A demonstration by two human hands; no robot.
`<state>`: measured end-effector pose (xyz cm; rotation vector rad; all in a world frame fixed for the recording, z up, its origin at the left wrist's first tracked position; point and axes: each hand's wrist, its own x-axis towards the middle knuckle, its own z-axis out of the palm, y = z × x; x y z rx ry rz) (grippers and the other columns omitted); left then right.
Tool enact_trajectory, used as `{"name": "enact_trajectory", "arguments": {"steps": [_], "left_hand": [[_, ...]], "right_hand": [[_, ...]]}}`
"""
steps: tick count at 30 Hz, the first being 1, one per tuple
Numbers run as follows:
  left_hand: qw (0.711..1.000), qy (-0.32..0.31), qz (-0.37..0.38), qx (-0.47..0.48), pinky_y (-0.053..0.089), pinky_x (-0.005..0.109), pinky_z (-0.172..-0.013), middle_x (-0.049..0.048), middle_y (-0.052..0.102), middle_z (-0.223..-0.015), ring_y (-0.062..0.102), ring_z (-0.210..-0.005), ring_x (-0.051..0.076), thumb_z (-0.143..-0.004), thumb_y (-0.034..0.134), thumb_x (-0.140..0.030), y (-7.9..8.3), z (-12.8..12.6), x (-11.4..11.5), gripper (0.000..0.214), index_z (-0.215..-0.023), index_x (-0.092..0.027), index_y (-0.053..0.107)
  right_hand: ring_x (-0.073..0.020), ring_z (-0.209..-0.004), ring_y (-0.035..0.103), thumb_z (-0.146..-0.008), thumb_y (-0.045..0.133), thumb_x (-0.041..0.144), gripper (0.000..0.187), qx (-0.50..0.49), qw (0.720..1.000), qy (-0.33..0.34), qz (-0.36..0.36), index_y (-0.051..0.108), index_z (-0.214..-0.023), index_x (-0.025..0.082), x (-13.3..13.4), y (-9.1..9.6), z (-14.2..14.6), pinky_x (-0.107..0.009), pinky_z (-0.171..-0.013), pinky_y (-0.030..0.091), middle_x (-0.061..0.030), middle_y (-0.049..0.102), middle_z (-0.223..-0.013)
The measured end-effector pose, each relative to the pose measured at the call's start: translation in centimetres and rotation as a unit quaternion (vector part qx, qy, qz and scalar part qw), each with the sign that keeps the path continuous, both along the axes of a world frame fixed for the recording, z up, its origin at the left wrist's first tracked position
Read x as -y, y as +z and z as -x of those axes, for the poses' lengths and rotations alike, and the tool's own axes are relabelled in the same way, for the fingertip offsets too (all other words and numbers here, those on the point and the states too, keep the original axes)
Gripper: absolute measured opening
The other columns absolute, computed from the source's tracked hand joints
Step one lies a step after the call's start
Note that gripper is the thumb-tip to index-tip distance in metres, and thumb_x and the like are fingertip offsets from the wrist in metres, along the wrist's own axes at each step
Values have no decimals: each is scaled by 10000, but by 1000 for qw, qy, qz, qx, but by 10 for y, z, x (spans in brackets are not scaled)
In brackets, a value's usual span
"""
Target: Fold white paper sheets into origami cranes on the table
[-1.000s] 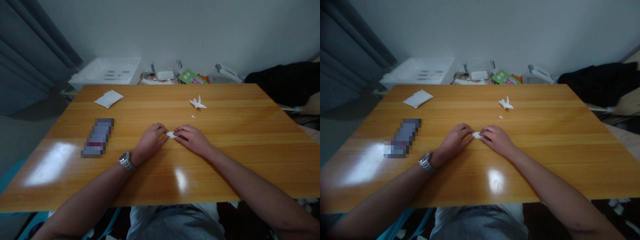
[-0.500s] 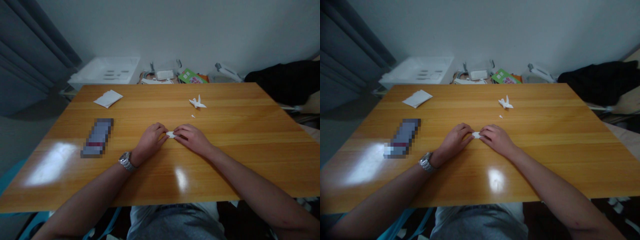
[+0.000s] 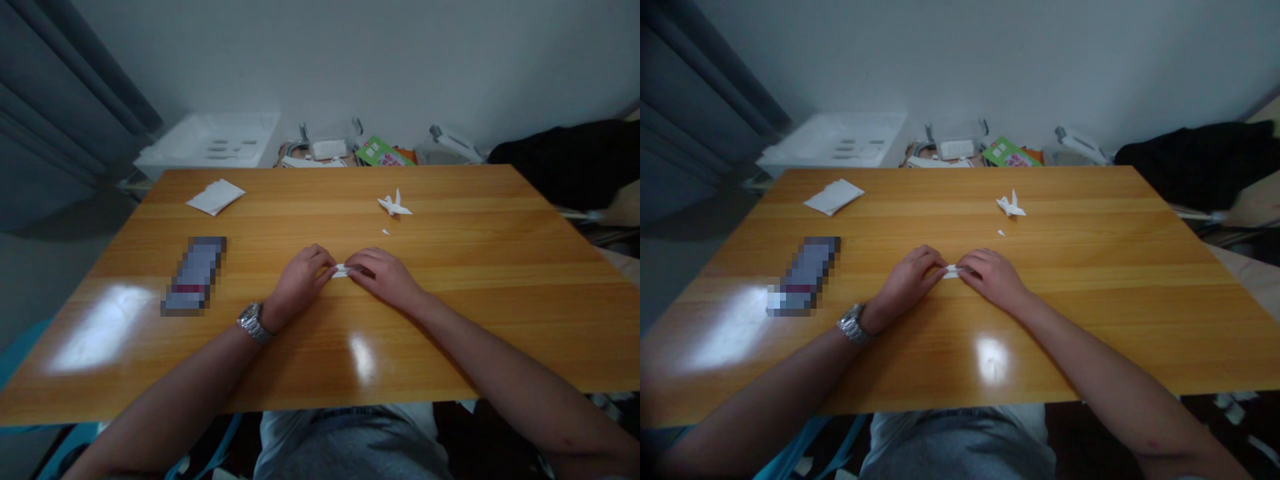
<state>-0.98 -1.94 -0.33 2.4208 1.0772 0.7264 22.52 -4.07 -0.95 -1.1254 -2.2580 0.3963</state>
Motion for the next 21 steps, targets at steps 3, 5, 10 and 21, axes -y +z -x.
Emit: {"name": "enact_trajectory", "arguments": {"steps": [3,5,10,21], "left_hand": [[1000,4,5,9,511,334,-872,49,654,-1026,614,-960,195,-978,629,-212,0,0,0,55,-1001,-180,667],[1000,5,8,12,513,328,-865,49,657,-1023,619,-954,192,-974,637,-212,0,0,0,53,-1000,-180,671],[1000,3,4,9,511,311,-834,41,663,-996,626,-926,182,-975,639,-216,1,-1,1,53,-965,-179,675],[1000,-2,-6,1,509,320,-846,45,670,-999,627,-930,189,-960,677,-272,0,0,1,95,-975,-184,710]], "right_hand": [[-234,-976,653,-971,652,238,135,-9,1000,-17,11,701,-1094,212,0,0,1,-378,-860,516,-75,723,-1044],[-238,-994,646,-968,655,232,147,-9,1000,-22,11,705,-1104,209,0,-1,1,-382,-871,515,-82,710,-1059],[-239,-961,630,-978,647,248,82,-4,1000,-24,0,711,-1013,210,-1,-3,2,-386,-848,507,-78,698,-1002],[-232,-940,619,-1006,602,244,91,-3,1000,-27,-1,672,-964,203,0,-3,4,-373,-834,497,-74,688,-972]]}}
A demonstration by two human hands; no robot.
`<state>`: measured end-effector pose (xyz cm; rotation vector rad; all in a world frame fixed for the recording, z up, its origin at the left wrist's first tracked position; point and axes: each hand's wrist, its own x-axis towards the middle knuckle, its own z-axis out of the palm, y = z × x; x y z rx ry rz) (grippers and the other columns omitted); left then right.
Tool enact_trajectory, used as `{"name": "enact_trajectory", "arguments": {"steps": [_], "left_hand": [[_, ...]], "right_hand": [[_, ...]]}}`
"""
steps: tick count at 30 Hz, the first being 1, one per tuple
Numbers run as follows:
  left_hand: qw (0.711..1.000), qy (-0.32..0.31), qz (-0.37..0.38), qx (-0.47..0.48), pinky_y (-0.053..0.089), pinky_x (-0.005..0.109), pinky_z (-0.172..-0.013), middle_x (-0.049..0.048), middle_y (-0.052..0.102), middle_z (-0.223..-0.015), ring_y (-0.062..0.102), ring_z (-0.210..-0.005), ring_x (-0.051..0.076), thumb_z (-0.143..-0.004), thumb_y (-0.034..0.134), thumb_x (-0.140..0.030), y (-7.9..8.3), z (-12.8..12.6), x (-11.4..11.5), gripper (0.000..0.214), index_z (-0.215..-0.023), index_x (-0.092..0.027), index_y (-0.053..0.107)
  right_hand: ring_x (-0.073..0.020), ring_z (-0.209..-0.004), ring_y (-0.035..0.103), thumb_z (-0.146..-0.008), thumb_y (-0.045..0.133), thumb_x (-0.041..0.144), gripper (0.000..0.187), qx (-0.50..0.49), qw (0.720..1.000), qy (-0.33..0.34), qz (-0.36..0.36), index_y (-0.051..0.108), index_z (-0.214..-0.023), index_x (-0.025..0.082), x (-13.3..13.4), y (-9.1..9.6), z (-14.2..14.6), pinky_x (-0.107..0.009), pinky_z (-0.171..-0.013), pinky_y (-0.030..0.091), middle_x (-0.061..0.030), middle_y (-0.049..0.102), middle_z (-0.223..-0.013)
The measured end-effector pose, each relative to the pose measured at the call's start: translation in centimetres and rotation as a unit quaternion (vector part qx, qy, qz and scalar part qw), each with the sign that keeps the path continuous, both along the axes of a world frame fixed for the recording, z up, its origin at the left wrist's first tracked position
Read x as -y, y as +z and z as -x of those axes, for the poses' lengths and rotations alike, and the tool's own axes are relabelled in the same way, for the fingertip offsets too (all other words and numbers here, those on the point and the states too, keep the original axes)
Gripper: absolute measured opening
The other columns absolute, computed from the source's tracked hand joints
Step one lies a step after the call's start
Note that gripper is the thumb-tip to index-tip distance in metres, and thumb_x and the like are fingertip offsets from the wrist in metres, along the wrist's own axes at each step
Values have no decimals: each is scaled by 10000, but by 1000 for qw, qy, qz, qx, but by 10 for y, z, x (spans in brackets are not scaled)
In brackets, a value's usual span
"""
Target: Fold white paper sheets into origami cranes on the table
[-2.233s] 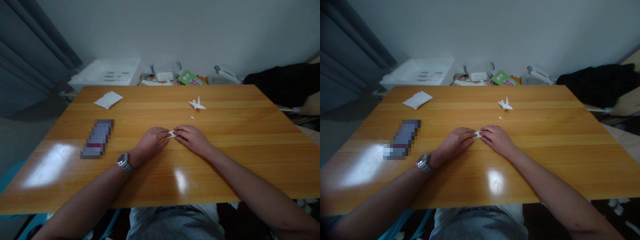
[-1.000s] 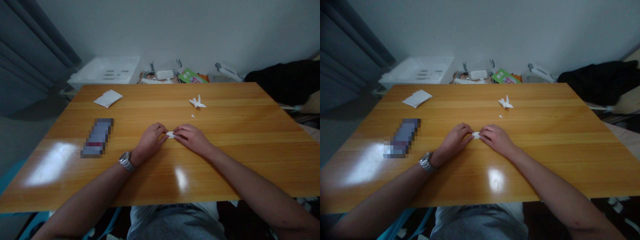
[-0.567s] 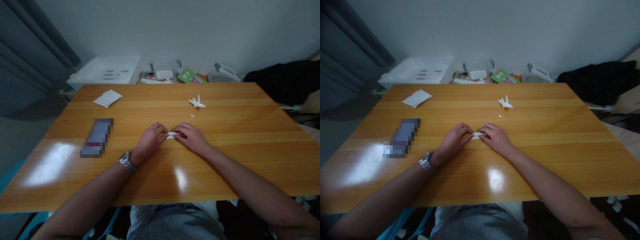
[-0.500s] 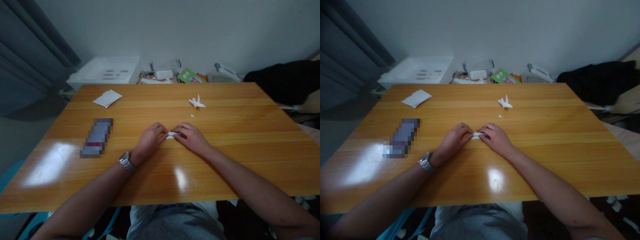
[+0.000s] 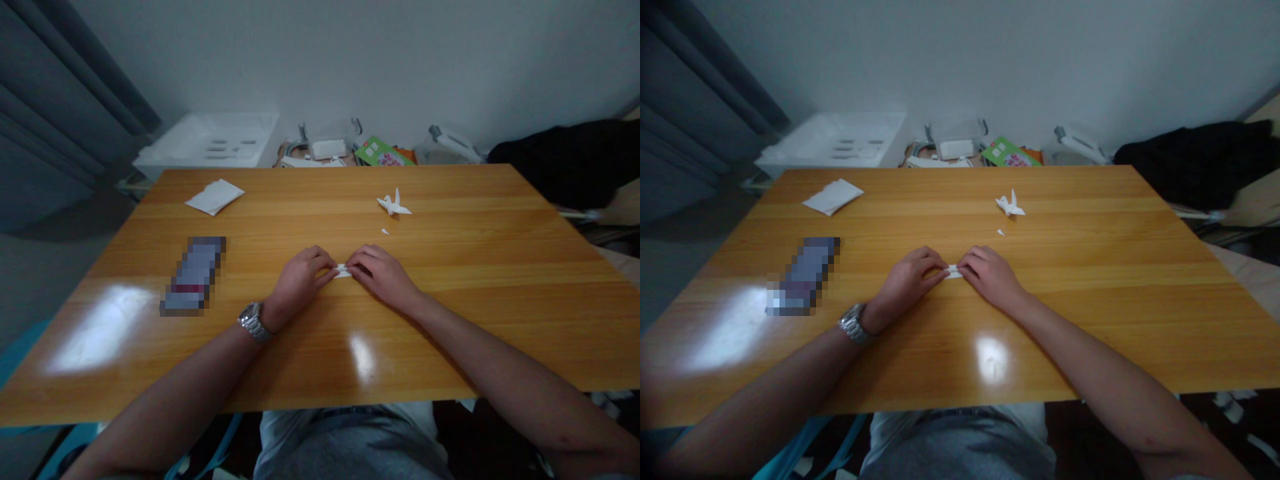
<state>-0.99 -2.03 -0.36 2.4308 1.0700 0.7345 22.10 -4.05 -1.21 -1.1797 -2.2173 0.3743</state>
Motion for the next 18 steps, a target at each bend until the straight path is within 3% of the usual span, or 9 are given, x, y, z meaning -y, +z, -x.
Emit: {"name": "enact_trajectory", "arguments": {"steps": [18], "left_hand": [[1000,9,0,-22,500,317,-815,44,662,-946,614,-887,185,-964,664,-229,3,-3,-1,99,-889,-170,692]], "right_hand": [[-243,-934,603,-988,622,219,70,33,999,-3,3,667,-940,195,-4,4,-7,-386,-838,485,-85,686,-971]]}}
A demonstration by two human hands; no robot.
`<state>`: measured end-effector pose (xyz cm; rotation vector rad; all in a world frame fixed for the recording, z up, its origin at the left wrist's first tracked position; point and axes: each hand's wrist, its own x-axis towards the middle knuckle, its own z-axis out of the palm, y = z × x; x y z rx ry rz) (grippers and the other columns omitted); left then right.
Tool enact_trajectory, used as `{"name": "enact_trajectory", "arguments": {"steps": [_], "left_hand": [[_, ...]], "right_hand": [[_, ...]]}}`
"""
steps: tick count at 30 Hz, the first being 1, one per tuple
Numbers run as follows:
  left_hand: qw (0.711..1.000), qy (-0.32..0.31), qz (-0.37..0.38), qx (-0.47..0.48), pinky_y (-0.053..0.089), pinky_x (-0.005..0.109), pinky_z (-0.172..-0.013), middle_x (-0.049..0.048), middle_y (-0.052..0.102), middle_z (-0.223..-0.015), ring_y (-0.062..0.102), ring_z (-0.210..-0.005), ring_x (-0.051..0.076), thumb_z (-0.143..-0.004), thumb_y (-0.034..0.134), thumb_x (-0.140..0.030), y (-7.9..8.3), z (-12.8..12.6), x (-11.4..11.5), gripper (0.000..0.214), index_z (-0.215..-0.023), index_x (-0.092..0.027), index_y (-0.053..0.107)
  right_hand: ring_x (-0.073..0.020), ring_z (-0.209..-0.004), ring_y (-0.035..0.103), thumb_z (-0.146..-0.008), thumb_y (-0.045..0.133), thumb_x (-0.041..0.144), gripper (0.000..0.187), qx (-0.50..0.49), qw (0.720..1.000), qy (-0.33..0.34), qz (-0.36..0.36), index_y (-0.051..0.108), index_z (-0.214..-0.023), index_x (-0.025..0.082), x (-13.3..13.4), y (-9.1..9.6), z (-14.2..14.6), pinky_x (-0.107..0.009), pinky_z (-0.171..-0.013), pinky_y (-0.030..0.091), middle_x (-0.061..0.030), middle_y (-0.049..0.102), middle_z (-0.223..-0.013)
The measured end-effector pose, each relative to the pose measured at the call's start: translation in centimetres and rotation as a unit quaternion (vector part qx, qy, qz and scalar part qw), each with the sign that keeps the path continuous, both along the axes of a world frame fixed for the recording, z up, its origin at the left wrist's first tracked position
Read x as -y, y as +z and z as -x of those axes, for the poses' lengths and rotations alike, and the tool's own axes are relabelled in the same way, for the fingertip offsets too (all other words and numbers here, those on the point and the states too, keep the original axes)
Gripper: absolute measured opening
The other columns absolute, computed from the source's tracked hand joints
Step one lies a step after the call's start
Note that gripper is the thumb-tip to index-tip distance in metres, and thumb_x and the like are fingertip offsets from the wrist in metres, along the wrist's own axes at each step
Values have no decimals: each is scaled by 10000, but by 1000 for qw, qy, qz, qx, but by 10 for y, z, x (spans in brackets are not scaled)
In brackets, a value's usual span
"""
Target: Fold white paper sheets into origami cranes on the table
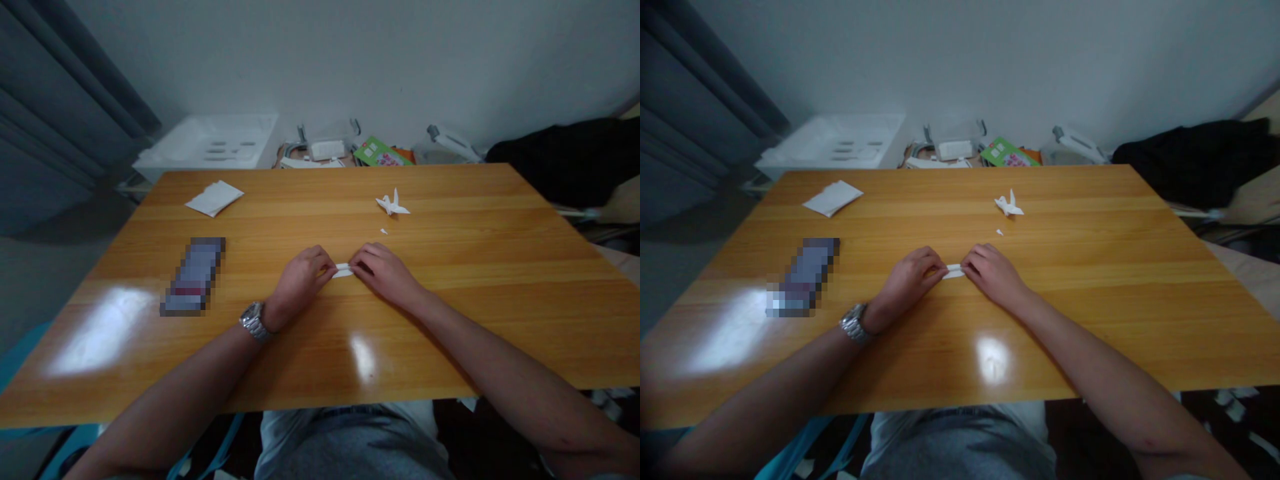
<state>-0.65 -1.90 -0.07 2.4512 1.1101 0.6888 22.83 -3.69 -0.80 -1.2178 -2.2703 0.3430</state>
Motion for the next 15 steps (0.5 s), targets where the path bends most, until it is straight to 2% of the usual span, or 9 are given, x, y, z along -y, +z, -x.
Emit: {"name": "enact_trajectory", "arguments": {"steps": [15], "left_hand": [[1000,-4,8,-1,517,312,-806,46,684,-946,637,-876,180,-965,649,-230,0,0,-3,103,-888,-174,686]], "right_hand": [[-237,-922,601,-988,608,216,85,1,1000,15,7,661,-922,210,-4,0,-9,-386,-832,479,-76,674,-957]]}}
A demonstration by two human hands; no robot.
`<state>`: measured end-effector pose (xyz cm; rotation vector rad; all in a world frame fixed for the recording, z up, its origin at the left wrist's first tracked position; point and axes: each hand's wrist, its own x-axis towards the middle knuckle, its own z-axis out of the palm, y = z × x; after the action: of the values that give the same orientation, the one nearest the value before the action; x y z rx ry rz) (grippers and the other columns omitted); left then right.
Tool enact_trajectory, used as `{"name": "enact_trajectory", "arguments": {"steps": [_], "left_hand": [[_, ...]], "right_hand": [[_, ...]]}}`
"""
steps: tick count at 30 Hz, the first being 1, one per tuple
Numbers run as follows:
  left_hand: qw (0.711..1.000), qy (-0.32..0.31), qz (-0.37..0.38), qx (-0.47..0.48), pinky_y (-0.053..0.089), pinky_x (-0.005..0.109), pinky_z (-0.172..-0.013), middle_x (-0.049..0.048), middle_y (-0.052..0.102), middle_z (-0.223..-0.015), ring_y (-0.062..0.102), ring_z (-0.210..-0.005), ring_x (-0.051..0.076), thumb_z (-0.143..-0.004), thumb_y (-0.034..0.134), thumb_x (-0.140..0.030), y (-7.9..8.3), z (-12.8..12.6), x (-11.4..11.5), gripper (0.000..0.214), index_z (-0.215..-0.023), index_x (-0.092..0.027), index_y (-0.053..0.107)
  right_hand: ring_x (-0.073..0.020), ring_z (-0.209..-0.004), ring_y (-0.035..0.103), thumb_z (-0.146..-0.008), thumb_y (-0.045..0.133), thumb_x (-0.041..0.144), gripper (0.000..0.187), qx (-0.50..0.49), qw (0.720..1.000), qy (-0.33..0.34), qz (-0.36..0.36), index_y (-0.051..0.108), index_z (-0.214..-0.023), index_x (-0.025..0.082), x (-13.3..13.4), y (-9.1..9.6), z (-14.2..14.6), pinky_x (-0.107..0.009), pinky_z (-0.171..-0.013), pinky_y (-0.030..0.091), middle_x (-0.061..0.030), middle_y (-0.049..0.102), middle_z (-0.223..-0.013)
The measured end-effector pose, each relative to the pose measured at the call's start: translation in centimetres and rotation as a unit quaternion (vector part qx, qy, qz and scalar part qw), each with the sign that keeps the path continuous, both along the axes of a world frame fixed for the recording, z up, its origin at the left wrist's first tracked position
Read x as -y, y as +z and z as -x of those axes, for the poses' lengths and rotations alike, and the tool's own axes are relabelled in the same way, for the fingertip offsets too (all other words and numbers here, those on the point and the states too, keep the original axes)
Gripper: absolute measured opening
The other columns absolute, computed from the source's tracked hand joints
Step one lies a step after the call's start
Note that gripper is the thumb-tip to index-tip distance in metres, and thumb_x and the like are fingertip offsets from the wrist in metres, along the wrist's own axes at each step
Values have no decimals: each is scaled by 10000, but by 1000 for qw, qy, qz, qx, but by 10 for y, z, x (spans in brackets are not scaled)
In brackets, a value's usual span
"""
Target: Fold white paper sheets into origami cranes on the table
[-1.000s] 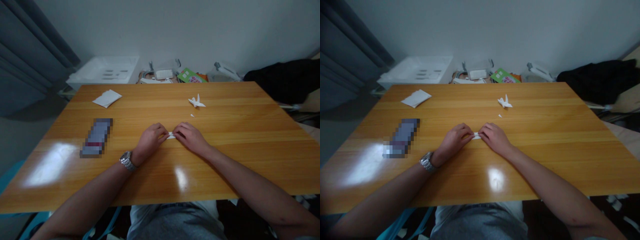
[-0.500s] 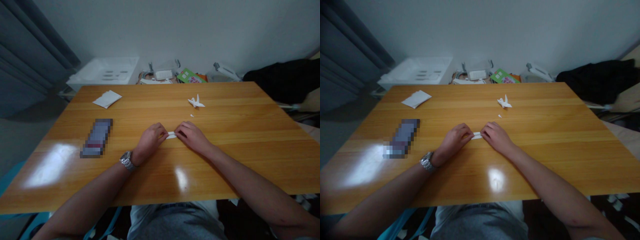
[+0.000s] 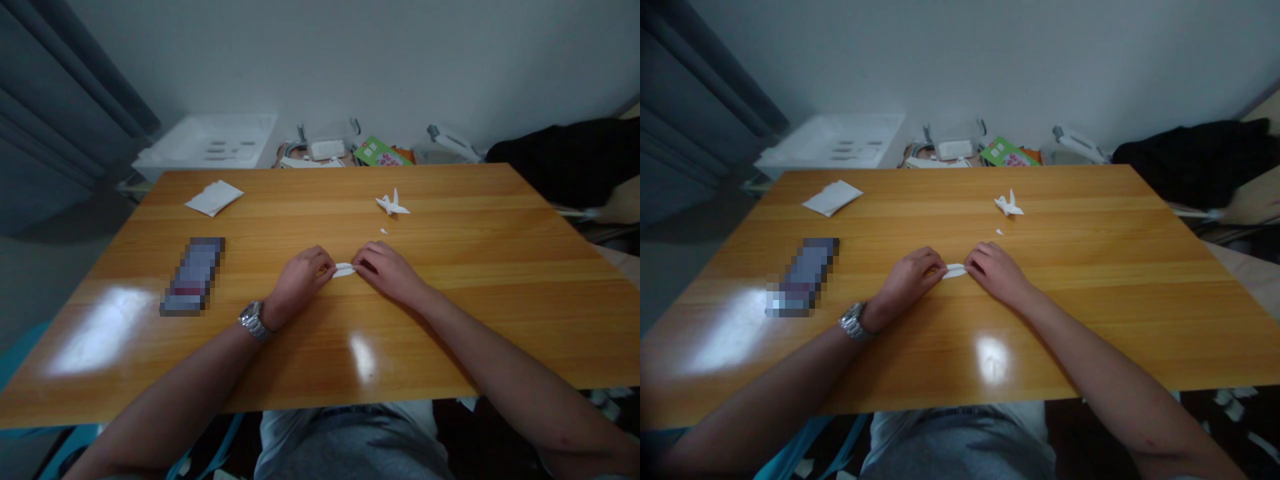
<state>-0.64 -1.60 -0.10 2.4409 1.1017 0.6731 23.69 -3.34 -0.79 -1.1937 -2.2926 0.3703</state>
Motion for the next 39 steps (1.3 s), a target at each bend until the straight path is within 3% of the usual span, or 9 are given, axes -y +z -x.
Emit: {"name": "enact_trajectory", "arguments": {"steps": [13,23,28,33,39], "left_hand": [[999,11,-33,1,495,341,-823,53,688,-955,620,-896,201,-1009,563,-252,-2,0,4,104,-989,-179,634],[999,17,-12,33,513,323,-814,52,689,-981,643,-903,192,-989,601,-273,0,-2,8,95,-1029,-193,634],[998,-26,-12,48,515,315,-877,57,668,-1059,634,-979,184,-1024,538,-256,4,-2,8,131,-1040,-201,655],[998,-47,-33,37,516,327,-890,65,673,-1067,633,-989,192,-1009,584,-302,4,-1,6,146,-1047,-197,678],[999,-25,-36,20,512,330,-868,55,691,-1008,639,-949,193,-1002,591,-267,-1,0,3,127,-996,-190,692]], "right_hand": [[-264,-1141,615,-953,671,269,153,-36,996,68,-40,678,-1105,250,6,2,8,-452,-983,515,-106,650,-1224],[-240,-1024,646,-1008,589,283,106,-68,996,43,-27,686,-1018,242,7,5,12,-408,-896,522,-89,696,-1095],[-238,-969,647,-1012,581,268,86,-38,999,25,-13,655,-997,227,5,2,10,-397,-880,493,-76,715,-1022],[-235,-933,637,-1007,576,230,65,-25,1000,5,-4,636,-988,217,5,2,10,-383,-849,479,-72,714,-981],[-240,-973,627,-1022,538,238,103,-29,999,15,-3,639,-1016,219,4,2,11,-398,-873,490,-84,698,-1027]]}}
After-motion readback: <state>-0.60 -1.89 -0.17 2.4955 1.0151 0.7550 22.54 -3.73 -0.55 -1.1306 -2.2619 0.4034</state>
